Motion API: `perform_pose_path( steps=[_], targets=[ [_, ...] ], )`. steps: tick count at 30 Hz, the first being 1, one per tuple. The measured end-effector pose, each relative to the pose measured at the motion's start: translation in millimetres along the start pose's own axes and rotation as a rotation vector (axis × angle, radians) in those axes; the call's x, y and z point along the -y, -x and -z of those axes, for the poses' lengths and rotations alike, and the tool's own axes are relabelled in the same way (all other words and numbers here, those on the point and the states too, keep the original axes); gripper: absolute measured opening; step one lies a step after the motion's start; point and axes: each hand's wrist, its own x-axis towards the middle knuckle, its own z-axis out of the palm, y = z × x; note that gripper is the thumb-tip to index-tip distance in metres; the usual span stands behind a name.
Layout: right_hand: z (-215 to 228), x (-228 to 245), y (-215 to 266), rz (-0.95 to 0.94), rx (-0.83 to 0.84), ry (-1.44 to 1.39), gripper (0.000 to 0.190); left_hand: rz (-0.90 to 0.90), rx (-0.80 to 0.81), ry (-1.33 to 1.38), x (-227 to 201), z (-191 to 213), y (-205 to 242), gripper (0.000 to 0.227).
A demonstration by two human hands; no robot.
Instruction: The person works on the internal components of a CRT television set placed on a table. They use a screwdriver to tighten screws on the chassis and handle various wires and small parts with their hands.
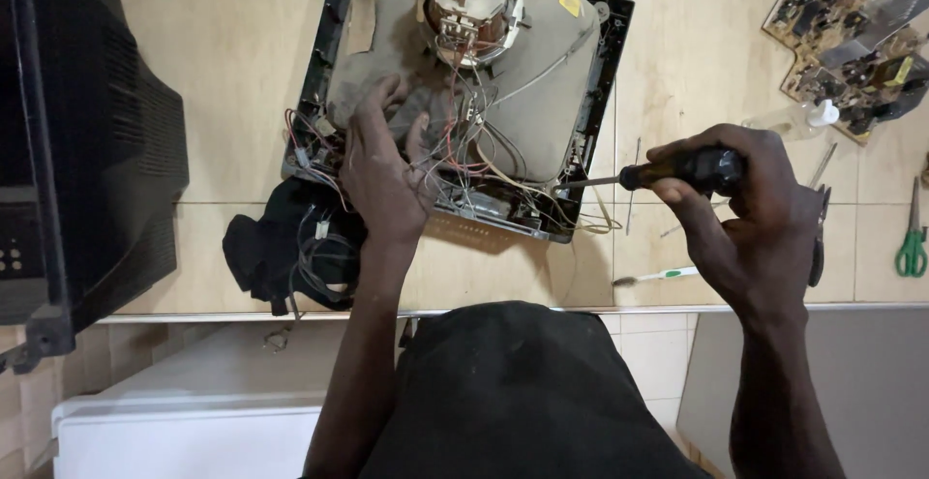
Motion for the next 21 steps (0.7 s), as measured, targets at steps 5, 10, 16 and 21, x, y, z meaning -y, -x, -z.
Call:
perform_pose_path(
  steps=[5,10,16,21],
  targets=[
    [1.0,6.6,-2.4,-0.021,0.007,-0.046,0.028,0.006,0.003,0.005,-1.6,0.4,-0.7,0.031],
    [2.0,3.6,-0.1,-0.014,0.012,0.008,0.026,0.011,0.014,-0.005,1.8,-1.9,1.2,0.031],
    [3.2,3.5,-2.5,0.013,-0.004,-0.029,0.036,0.017,0.001,-0.024,0.3,-2.8,0.2,0.031],
    [9.9,12.7,-14.2,0.001,0.156,-0.135,0.028,-0.004,0.000,-0.031,-2.3,-3.1,-0.3,0.030]
  ],
)
